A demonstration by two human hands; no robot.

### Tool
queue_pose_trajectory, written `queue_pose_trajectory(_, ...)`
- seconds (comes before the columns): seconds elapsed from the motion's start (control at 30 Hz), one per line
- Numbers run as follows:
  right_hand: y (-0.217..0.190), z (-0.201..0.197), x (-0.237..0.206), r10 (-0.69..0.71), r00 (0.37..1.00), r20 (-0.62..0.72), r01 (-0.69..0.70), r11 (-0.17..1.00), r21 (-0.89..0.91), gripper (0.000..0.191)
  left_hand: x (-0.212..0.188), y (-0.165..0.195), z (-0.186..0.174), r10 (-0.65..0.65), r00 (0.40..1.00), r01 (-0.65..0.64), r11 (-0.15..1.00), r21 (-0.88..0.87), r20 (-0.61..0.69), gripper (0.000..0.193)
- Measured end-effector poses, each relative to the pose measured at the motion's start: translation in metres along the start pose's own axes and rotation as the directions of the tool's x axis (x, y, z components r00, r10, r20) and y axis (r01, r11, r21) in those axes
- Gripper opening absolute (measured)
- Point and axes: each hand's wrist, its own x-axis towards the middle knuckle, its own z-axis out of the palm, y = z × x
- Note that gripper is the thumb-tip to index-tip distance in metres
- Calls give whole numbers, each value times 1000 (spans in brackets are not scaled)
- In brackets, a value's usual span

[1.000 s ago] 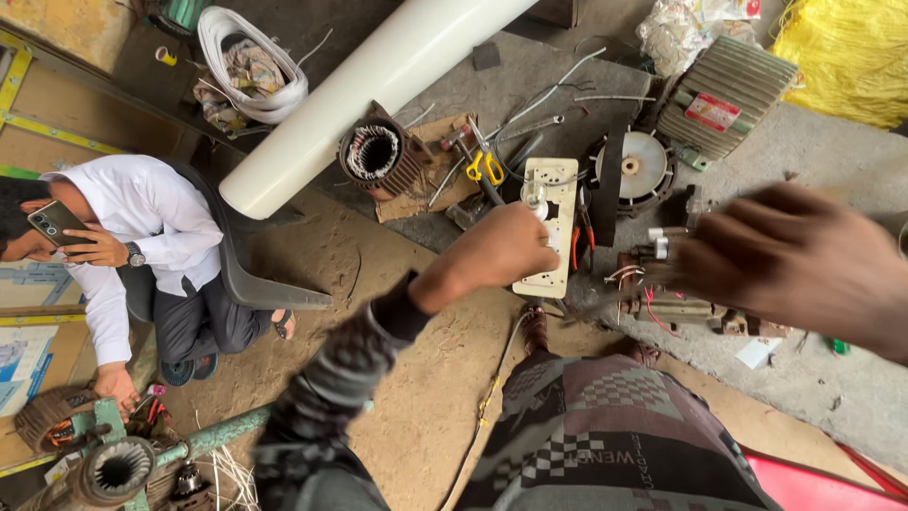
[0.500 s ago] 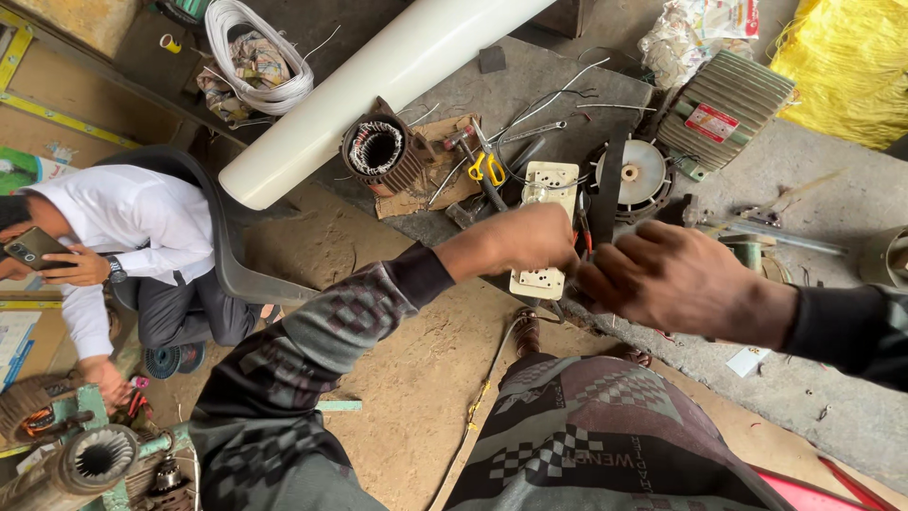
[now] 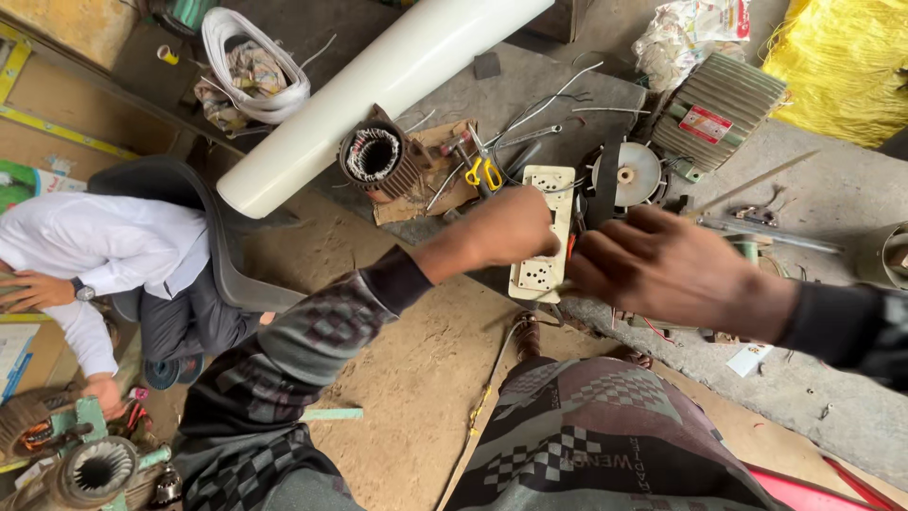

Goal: The person works on an electrical motor, stripping wire insulation with pliers and twisting wires together by hand. They use a screwdriver to tighten connections on the motor's terminal block and adjust the wiring throughout the process.

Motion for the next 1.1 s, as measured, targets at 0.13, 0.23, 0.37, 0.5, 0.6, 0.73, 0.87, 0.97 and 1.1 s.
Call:
queue_pose_trajectory(0.13,-3,9,16,-24,998,-54,21,998,-52,26,7,3,11,-148,985,150,989,-10,92,14)
queue_pose_trajectory(0.23,-16,7,-1,-57,966,-251,37,996,-82,27,-1,-7,5,-223,967,217,974,-64,-120,18)
queue_pose_trajectory(0.37,-47,-12,-47,-100,985,-141,124,977,172,32,-18,-28,-31,-411,844,366,911,-191,-344,27)
queue_pose_trajectory(0.5,-15,-28,-53,131,964,-232,-132,991,12,27,-22,-12,-52,-500,779,345,846,-407,-378,40)
queue_pose_trajectory(0.6,10,-21,-27,151,972,-182,-164,985,-56,24,-10,13,-51,-466,865,342,817,-465,-184,39)
queue_pose_trajectory(0.73,14,-2,1,77,965,-249,-94,994,-58,28,6,31,-43,-409,891,264,821,-506,-197,35)
queue_pose_trajectory(0.87,9,1,13,90,954,-285,-127,985,-114,20,10,28,-34,-436,897,320,762,-563,-79,35)
queue_pose_trajectory(0.97,-3,-19,5,92,959,-270,-99,995,-14,22,4,21,-24,-414,888,243,791,-561,-200,39)
queue_pose_trajectory(1.1,-23,-53,-30,127,864,-488,-45,983,176,24,-8,-9,-31,-442,633,142,874,-466,-636,29)
